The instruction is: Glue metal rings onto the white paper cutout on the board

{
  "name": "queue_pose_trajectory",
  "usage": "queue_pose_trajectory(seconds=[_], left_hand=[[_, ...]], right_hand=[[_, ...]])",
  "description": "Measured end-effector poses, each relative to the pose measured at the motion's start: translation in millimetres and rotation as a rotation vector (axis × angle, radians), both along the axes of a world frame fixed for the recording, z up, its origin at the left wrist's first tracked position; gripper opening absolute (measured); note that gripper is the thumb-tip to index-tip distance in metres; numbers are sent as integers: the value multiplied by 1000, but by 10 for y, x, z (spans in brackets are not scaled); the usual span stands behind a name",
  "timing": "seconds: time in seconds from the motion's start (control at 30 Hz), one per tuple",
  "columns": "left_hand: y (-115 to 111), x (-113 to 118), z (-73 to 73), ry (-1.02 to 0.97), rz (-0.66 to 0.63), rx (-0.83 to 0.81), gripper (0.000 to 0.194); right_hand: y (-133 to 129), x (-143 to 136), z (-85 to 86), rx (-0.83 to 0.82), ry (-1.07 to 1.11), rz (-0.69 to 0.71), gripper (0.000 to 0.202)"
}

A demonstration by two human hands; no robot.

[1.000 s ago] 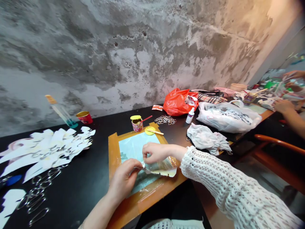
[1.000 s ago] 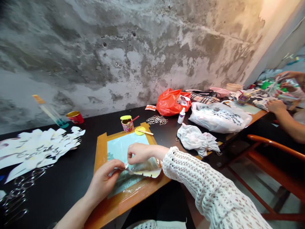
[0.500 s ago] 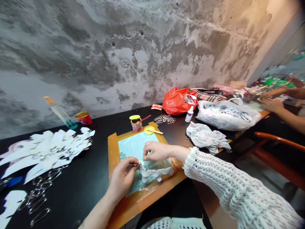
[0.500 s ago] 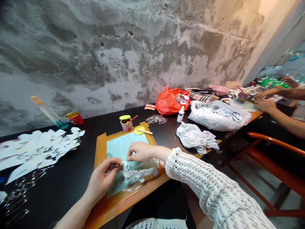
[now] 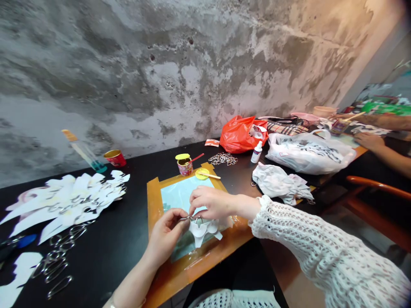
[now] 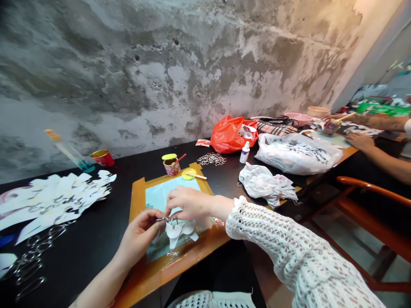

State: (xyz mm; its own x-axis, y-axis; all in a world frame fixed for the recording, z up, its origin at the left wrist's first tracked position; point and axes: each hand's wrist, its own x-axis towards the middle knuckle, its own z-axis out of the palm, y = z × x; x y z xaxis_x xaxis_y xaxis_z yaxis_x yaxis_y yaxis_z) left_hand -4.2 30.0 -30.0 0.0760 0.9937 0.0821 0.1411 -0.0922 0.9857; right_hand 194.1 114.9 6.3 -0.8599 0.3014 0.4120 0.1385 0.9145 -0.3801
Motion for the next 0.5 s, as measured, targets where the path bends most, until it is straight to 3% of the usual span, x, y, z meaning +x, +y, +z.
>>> queue_pose_trajectory(seconds=[0.3, 0.5], left_hand=[[-5, -12, 26, -93, -27, -95, 22], [-29, 26, 66, -156, -20, -149, 26]], right_hand=[[-12, 11, 3, 40, -2, 69, 9], [-12, 2, -41, -117, 45, 59, 4]])
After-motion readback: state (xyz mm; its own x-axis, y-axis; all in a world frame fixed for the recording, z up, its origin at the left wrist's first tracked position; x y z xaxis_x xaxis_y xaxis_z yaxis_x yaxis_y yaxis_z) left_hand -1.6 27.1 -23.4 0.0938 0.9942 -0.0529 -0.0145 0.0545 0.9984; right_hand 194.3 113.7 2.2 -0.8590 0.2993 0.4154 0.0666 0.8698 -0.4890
